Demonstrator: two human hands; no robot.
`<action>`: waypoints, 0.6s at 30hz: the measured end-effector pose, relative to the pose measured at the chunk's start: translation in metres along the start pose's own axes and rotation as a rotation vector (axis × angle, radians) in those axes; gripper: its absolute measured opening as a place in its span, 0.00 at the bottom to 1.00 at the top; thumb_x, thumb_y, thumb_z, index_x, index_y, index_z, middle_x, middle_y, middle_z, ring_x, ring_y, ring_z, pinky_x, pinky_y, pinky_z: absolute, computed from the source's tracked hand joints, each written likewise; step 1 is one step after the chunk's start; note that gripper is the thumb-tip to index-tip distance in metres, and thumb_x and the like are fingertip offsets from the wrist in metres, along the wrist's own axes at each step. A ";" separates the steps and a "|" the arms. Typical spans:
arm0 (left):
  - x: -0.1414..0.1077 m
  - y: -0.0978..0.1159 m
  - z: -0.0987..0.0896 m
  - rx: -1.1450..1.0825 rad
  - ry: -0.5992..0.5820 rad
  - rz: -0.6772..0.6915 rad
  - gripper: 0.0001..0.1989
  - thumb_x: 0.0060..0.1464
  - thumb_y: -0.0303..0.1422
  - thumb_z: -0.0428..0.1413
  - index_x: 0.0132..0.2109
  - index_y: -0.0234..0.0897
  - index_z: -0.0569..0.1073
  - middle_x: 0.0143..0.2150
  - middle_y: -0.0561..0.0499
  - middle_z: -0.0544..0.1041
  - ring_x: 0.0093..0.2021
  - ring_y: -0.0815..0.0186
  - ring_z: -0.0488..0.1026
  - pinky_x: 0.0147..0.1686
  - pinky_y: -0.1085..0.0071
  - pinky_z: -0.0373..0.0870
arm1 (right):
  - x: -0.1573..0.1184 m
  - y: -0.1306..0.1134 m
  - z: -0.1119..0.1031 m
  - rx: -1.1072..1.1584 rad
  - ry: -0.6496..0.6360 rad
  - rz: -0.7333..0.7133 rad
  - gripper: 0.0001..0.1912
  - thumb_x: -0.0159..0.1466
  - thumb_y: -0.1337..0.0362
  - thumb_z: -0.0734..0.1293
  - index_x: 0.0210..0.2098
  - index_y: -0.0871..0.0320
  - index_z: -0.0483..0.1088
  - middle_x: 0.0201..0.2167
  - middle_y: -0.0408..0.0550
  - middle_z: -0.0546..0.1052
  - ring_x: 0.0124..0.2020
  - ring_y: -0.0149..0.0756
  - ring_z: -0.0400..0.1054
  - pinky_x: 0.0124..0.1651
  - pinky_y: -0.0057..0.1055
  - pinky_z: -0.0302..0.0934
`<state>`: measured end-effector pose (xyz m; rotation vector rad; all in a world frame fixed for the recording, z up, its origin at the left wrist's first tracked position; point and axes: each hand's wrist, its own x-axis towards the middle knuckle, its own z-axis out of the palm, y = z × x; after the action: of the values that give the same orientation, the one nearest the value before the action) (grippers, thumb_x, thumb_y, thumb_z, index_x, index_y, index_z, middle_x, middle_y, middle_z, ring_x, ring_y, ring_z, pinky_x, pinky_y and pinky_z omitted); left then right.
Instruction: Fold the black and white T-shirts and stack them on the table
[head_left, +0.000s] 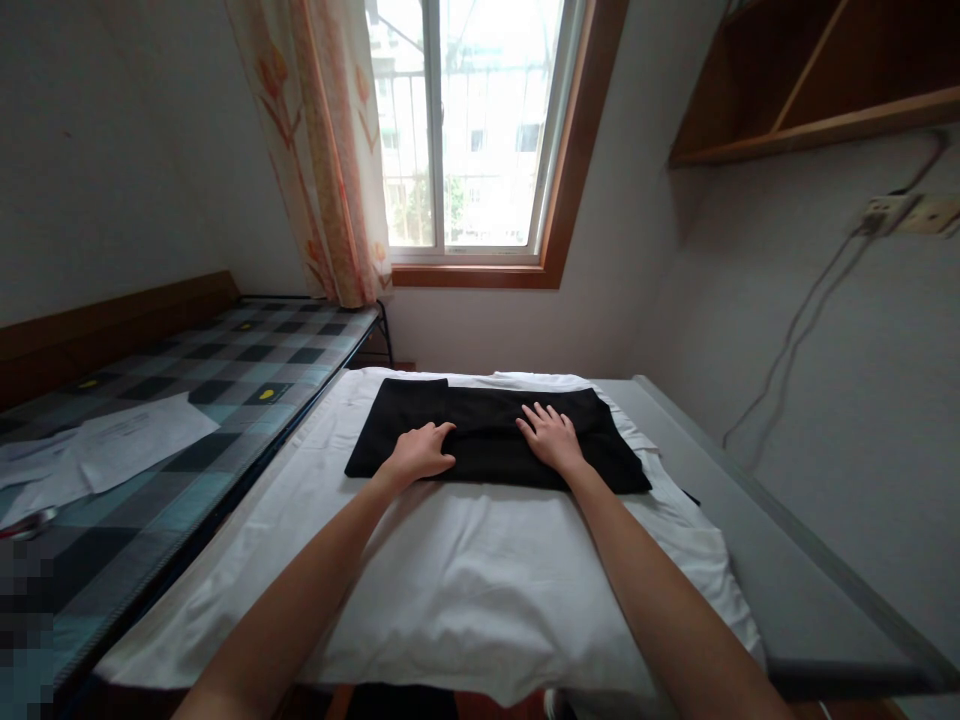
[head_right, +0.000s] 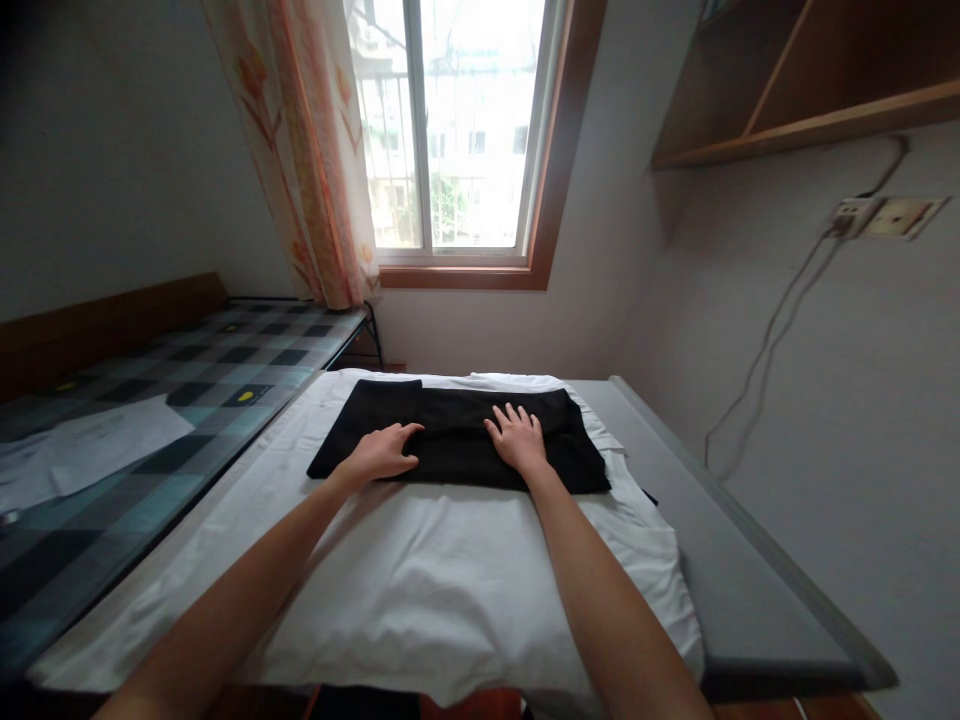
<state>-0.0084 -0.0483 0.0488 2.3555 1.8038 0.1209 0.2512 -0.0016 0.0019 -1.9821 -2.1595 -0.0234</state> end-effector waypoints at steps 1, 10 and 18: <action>0.000 -0.001 -0.002 -0.009 0.000 0.020 0.30 0.49 0.36 0.53 0.61 0.46 0.64 0.52 0.45 0.73 0.50 0.53 0.73 0.46 0.63 0.68 | 0.000 0.000 0.000 -0.003 0.003 -0.002 0.30 0.69 0.47 0.48 0.65 0.51 0.57 0.66 0.49 0.58 0.67 0.46 0.48 0.64 0.45 0.41; 0.004 -0.018 -0.013 -0.310 -0.128 0.172 0.21 0.51 0.34 0.53 0.54 0.40 0.73 0.29 0.54 0.74 0.30 0.67 0.72 0.29 0.75 0.65 | 0.000 0.000 -0.001 0.001 -0.003 -0.005 0.30 0.69 0.47 0.49 0.65 0.51 0.57 0.66 0.49 0.57 0.67 0.46 0.48 0.64 0.45 0.42; 0.013 0.005 0.019 0.083 0.291 0.029 0.18 0.61 0.40 0.48 0.55 0.45 0.71 0.48 0.46 0.68 0.45 0.62 0.71 0.42 0.70 0.68 | 0.000 0.000 0.000 0.007 -0.002 -0.006 0.29 0.69 0.48 0.50 0.65 0.51 0.57 0.66 0.49 0.58 0.67 0.46 0.48 0.64 0.45 0.42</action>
<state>0.0026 -0.0384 0.0301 2.5335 1.9322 0.4210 0.2515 -0.0021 0.0022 -1.9729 -2.1632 -0.0148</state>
